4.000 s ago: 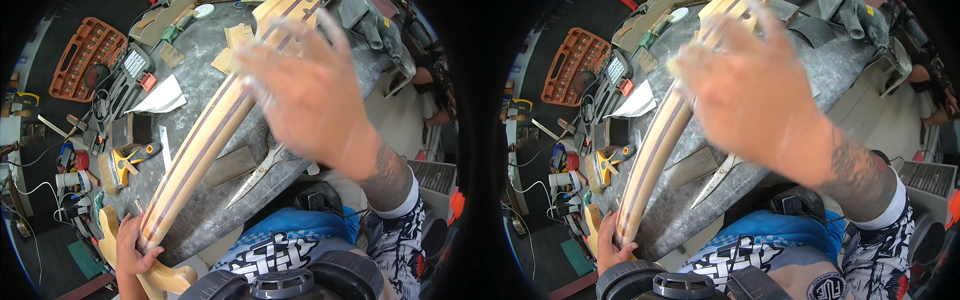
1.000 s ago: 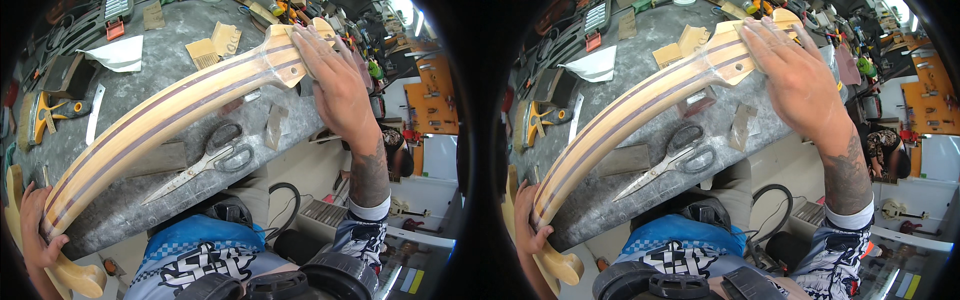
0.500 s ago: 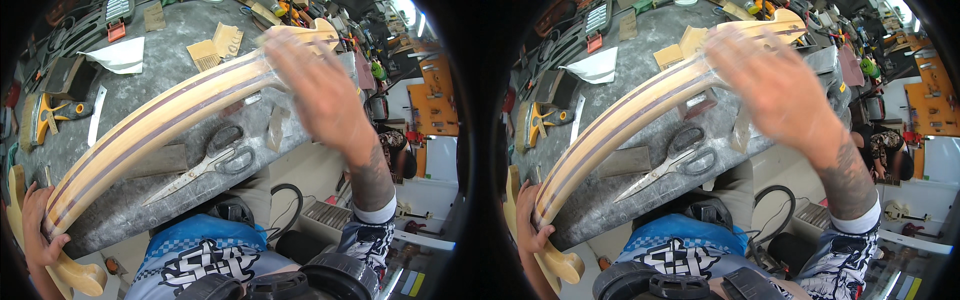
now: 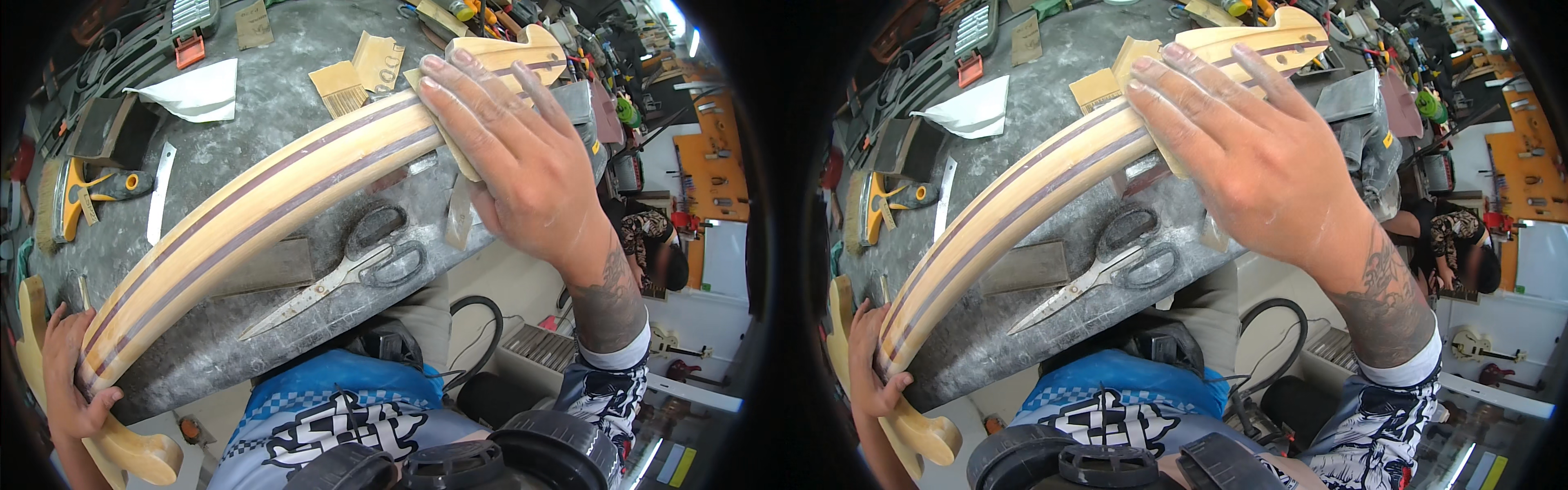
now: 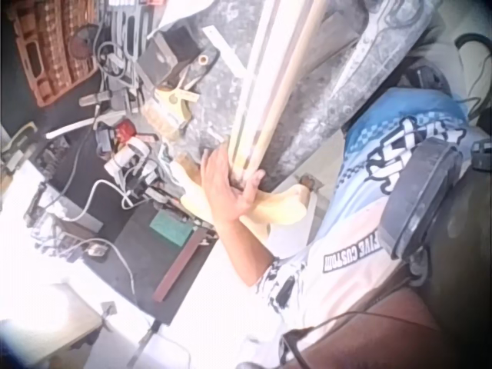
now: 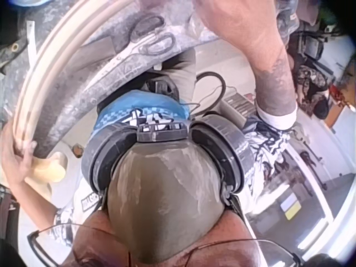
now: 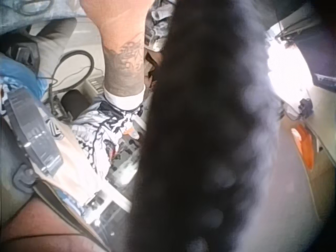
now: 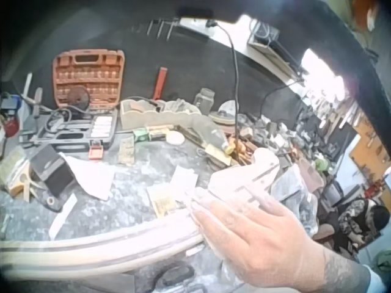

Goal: The person sands the neck and headstock of a light-colored wooden guitar using a sanding block. They hold the guitar neck with their left hand and rub the sanding block along the fretboard and edges with their right hand. The person rotates the neck to sand different sides and contours.

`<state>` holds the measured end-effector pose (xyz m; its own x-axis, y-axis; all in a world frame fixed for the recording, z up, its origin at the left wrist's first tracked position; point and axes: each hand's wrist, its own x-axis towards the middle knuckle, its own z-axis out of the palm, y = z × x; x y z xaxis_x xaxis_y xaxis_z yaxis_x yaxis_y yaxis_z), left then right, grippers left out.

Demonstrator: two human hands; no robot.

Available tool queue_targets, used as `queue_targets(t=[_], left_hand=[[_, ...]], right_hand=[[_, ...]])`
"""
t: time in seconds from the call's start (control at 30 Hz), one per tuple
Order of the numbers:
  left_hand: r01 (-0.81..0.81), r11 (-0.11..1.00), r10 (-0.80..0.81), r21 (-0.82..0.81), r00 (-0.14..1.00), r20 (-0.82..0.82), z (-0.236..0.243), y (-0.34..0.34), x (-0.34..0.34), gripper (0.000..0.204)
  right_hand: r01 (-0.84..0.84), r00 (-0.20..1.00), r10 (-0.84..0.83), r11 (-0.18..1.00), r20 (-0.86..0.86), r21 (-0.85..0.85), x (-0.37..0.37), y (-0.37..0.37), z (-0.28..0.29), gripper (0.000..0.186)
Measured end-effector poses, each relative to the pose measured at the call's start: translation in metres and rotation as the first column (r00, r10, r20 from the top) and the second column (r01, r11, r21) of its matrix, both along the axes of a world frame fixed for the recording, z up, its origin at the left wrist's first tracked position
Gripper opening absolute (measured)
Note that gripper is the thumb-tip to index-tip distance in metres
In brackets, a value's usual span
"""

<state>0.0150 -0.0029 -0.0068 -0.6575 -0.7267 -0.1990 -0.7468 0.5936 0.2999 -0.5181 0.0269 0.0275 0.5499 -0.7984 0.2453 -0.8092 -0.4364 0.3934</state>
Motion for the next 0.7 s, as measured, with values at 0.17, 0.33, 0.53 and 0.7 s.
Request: queue_targets(t=[0.17, 0.33, 0.53, 0.7], left_hand=[[0.004, 1.000, -0.005, -0.023, 1.000, -0.025, -0.001, 0.000, -0.002, 0.089], [0.000, 1.000, 0.000, -0.021, 1.000, -0.013, 0.000, 0.000, -0.002, 0.089], [0.019, 0.999, -0.019, -0.030, 1.000, -0.017, 0.001, 0.000, -0.002, 0.090], [0.008, 1.000, -0.008, -0.028, 1.000, -0.006, 0.002, 0.001, -0.001, 0.089]], right_hand=[[0.011, 1.000, -0.010, 1.000, 0.029, -0.010, -0.004, 0.001, -0.005, 0.078], [0.016, 0.999, -0.015, 1.000, 0.043, -0.016, -0.011, -0.003, -0.002, 0.076], [0.075, 0.997, -0.074, 0.996, 0.036, -0.039, -0.019, -0.006, 0.000, 0.073], [-0.037, 0.994, 0.027, 0.995, 0.110, 0.093, 0.005, 0.010, -0.001, 0.073]])
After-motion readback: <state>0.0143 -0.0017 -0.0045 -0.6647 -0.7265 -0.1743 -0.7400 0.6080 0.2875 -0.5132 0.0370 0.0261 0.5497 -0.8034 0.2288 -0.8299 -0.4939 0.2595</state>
